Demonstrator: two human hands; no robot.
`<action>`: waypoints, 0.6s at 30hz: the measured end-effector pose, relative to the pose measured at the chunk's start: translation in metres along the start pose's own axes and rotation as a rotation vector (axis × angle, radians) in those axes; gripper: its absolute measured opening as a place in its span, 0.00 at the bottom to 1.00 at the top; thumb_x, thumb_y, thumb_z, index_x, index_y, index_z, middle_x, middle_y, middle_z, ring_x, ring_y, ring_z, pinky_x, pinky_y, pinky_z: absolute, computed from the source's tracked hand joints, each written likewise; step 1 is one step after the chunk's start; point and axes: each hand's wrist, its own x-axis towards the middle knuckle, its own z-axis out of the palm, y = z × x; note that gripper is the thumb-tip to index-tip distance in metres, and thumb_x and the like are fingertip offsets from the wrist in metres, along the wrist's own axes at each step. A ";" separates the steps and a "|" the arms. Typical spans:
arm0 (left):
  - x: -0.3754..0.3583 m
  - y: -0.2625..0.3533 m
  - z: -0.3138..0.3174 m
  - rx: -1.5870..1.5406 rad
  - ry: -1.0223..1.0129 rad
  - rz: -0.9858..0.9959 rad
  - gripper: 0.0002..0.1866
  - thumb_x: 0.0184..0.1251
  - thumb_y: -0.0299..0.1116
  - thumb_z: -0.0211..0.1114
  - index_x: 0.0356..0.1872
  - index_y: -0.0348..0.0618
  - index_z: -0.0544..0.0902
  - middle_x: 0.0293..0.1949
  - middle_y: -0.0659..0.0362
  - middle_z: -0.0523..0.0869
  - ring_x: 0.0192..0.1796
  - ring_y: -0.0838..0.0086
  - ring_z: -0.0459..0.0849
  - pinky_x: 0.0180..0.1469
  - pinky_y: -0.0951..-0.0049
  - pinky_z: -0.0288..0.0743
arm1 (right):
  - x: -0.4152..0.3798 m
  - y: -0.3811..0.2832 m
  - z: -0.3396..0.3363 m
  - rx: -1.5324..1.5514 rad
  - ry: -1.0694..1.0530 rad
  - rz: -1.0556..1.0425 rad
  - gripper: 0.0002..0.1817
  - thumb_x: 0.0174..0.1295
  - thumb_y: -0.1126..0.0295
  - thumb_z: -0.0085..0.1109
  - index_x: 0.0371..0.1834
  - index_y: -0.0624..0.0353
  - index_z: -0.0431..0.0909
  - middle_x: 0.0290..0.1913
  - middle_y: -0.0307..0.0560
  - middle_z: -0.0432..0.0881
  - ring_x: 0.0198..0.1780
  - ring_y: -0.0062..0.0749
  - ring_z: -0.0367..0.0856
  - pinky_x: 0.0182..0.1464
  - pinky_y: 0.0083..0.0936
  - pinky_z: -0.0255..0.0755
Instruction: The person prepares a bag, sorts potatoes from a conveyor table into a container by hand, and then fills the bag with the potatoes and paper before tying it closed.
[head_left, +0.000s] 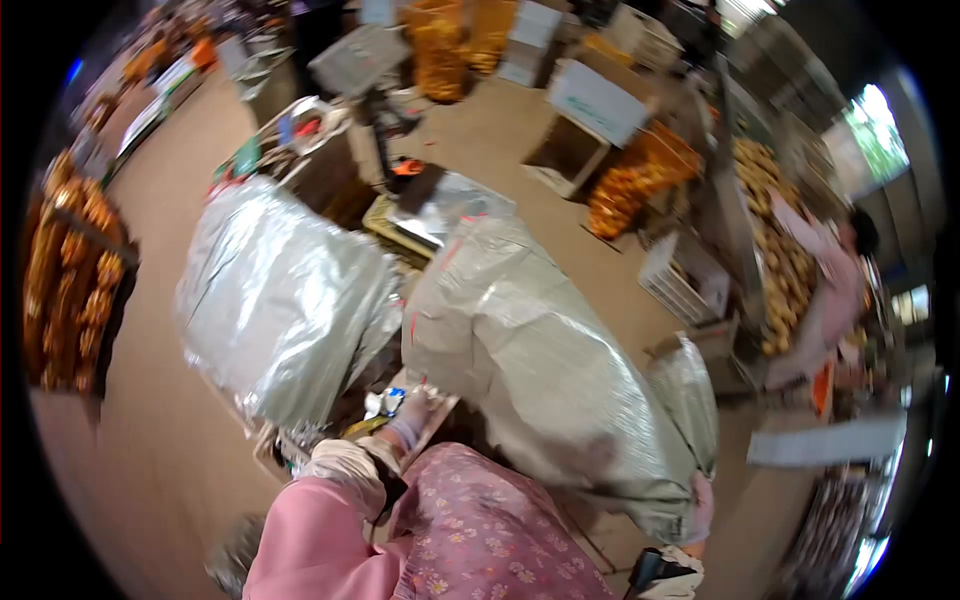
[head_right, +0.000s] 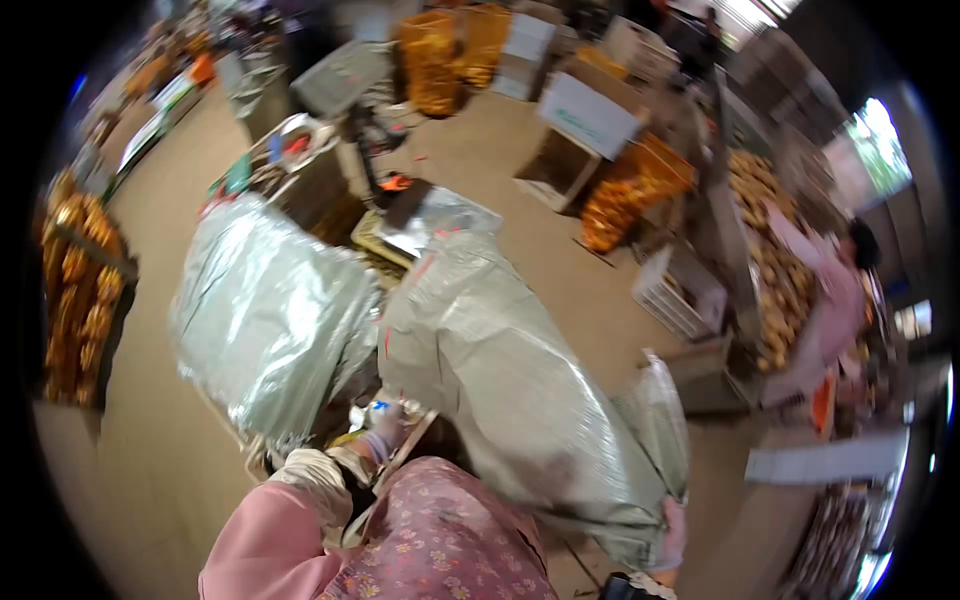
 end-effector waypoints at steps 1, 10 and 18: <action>0.017 0.011 -0.007 0.048 -0.022 0.229 0.29 0.81 0.54 0.47 0.67 0.42 0.76 0.60 0.54 0.84 0.64 0.63 0.80 0.66 0.67 0.73 | -0.024 -0.012 -0.022 -0.005 0.010 -0.050 0.26 0.73 0.58 0.56 0.67 0.64 0.76 0.60 0.51 0.84 0.62 0.42 0.81 0.67 0.39 0.75; 0.014 0.171 0.252 -0.362 -0.878 0.048 0.50 0.75 0.76 0.36 0.76 0.39 0.69 0.71 0.49 0.78 0.74 0.59 0.74 0.78 0.59 0.64 | -0.243 0.081 -0.248 -0.182 0.548 -0.229 0.22 0.77 0.59 0.53 0.60 0.67 0.81 0.57 0.52 0.87 0.58 0.42 0.85 0.62 0.34 0.76; -0.026 0.135 0.430 1.085 -1.196 0.382 0.23 0.80 0.55 0.59 0.57 0.44 0.82 0.43 0.58 0.88 0.45 0.76 0.84 0.51 0.73 0.76 | -0.332 0.191 -0.309 -0.789 0.919 -0.010 0.23 0.79 0.58 0.47 0.64 0.64 0.79 0.61 0.57 0.85 0.63 0.46 0.82 0.66 0.38 0.72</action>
